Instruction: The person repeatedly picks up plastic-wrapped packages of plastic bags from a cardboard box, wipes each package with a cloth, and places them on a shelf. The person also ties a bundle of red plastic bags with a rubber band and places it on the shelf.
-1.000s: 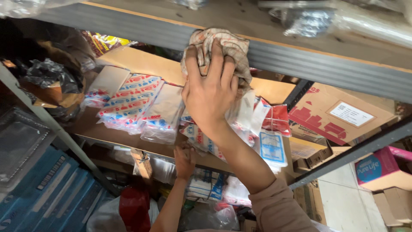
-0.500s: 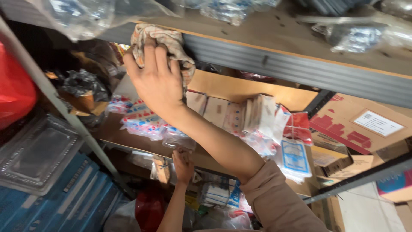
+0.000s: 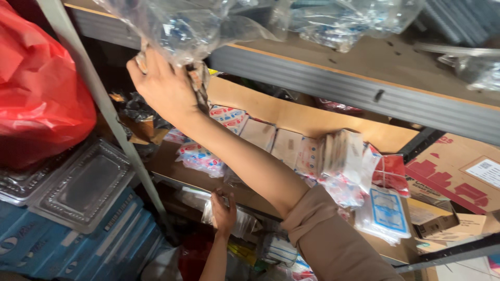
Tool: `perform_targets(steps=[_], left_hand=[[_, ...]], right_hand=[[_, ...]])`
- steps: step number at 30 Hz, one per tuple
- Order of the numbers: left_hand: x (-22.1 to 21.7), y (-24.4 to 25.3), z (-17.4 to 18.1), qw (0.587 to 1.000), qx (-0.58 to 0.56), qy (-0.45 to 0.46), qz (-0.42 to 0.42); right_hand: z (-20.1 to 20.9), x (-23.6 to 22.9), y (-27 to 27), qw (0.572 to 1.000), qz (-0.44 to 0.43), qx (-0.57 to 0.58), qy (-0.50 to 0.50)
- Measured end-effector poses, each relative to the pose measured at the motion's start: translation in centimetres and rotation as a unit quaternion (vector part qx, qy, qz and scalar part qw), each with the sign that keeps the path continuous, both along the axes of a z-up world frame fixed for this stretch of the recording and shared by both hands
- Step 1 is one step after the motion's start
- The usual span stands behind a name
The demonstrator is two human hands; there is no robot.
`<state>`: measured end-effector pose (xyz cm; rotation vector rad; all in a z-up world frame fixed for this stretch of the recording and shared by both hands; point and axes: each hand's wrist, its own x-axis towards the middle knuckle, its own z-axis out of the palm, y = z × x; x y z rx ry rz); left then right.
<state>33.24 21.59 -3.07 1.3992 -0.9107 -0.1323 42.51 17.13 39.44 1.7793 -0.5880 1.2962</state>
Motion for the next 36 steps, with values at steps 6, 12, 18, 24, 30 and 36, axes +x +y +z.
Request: perform_targets(steps=[6,12,18,24,30,36], left_hand=[[2.6,0.2,-1.0,0.998,-0.029,-0.047,0.025],[4.3,0.7,-1.9,0.998,-0.023,-0.057,0.033],[4.6,0.4,-1.5,1.000,-0.002,-0.019,-0.022],[4.2,-0.8,-2.0,0.998,-0.044,-0.033,-0.006],[2.9,-1.5,-6.0,0.991,-0.053,0.023,-0.119],[-0.2,2.8,-10.7,0.910,0.201,0.321,-0.168]], right_hand=[[0.3,5.4,-0.5,0.999,-0.029,-0.029,0.027],[0.0,8.6,-1.1,0.996,-0.032,-0.079,0.009],[-2.6,10.4,-3.7,0.982,0.064,-0.063,0.166],[-9.0,7.1,-2.3,0.901,0.222,0.115,0.354],[-16.8,-0.2,1.3,0.800,0.155,0.234,0.531],[-26.2,-8.3,4.0,0.748,0.386,0.368,0.394]])
